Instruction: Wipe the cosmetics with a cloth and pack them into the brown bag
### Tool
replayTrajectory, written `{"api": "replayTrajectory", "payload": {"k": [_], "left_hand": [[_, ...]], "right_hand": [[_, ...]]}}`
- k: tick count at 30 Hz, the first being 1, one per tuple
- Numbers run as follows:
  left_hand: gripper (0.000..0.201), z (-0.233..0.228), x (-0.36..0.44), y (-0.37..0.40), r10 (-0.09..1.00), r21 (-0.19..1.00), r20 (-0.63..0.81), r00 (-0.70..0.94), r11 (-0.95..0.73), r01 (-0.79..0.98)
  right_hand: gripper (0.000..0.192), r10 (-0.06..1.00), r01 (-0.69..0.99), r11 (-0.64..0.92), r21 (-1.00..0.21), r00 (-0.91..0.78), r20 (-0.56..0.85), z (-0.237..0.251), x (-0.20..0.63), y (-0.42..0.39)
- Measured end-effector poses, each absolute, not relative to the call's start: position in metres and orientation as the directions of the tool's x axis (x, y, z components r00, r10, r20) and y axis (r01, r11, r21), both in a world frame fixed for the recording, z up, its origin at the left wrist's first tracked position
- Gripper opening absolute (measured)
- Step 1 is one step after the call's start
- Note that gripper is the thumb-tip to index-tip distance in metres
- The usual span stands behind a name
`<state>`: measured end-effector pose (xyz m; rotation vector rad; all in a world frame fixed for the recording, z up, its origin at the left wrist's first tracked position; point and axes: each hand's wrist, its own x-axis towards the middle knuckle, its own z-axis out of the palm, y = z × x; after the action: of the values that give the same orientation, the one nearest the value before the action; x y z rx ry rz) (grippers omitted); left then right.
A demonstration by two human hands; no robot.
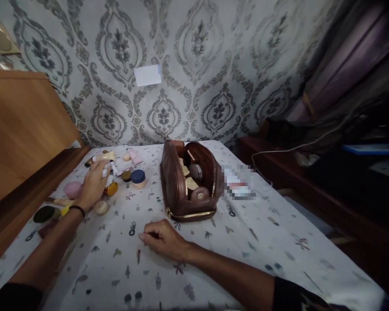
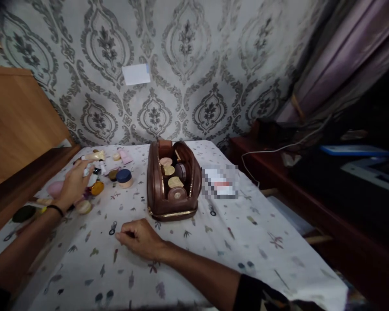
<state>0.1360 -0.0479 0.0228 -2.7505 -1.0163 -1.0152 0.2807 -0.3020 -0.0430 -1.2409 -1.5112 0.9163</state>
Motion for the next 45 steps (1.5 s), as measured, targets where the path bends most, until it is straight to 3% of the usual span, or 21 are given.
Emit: {"api": "replayTrajectory", "payload": {"k": [7, 11, 16, 22, 27, 31, 37, 45], "left_hand": [[0.043, -0.008, 0.205, -0.084, 0.403, 0.057, 0.464, 0.789, -0.902, 0.427], [0.038, -0.011, 0.217, -0.092, 0.397, -0.028, 0.404, 0.824, -0.895, 0.445], [0.024, -0.004, 0.226, -0.092, 0.497, 0.214, 0.424, 0.757, -0.867, 0.449], [0.034, -0.002, 0.233, -0.076, 0.592, 0.454, 0.464, 0.659, -0.798, 0.397], [0.044, 0.023, 0.193, -0.046, 0.729, 0.646, 0.563, 0.389, -0.682, 0.343], [0.031, 0.051, 0.139, -0.025, 0.782, 0.722, 0.591, 0.196, -0.622, 0.303], [0.021, 0.057, 0.081, -0.018, 0.8, 0.711, 0.586, 0.13, -0.585, 0.39], [0.027, 0.015, 0.109, -0.048, 0.748, 0.449, 0.484, 0.454, -0.657, 0.605]], "right_hand": [[0.032, 0.973, 0.285, 0.232, -0.93, -0.055, 0.226, -0.042, 0.282, -0.302], [0.032, 0.965, 0.282, 0.26, -0.924, -0.057, 0.254, -0.043, 0.282, -0.303], [0.032, 0.97, 0.292, 0.241, -0.926, -0.048, 0.238, -0.044, 0.282, -0.302], [0.037, 0.971, 0.277, 0.239, -0.931, -0.056, 0.233, -0.043, 0.283, -0.301], [0.035, 0.976, 0.275, 0.219, -0.936, -0.07, 0.208, -0.044, 0.283, -0.301], [0.038, 0.976, 0.303, 0.217, -0.928, -0.069, 0.206, -0.045, 0.282, -0.299], [0.039, 0.974, 0.336, 0.227, -0.914, -0.078, 0.214, -0.044, 0.281, -0.298], [0.043, 0.973, 0.352, 0.232, -0.907, -0.077, 0.219, -0.045, 0.28, -0.298]]}}
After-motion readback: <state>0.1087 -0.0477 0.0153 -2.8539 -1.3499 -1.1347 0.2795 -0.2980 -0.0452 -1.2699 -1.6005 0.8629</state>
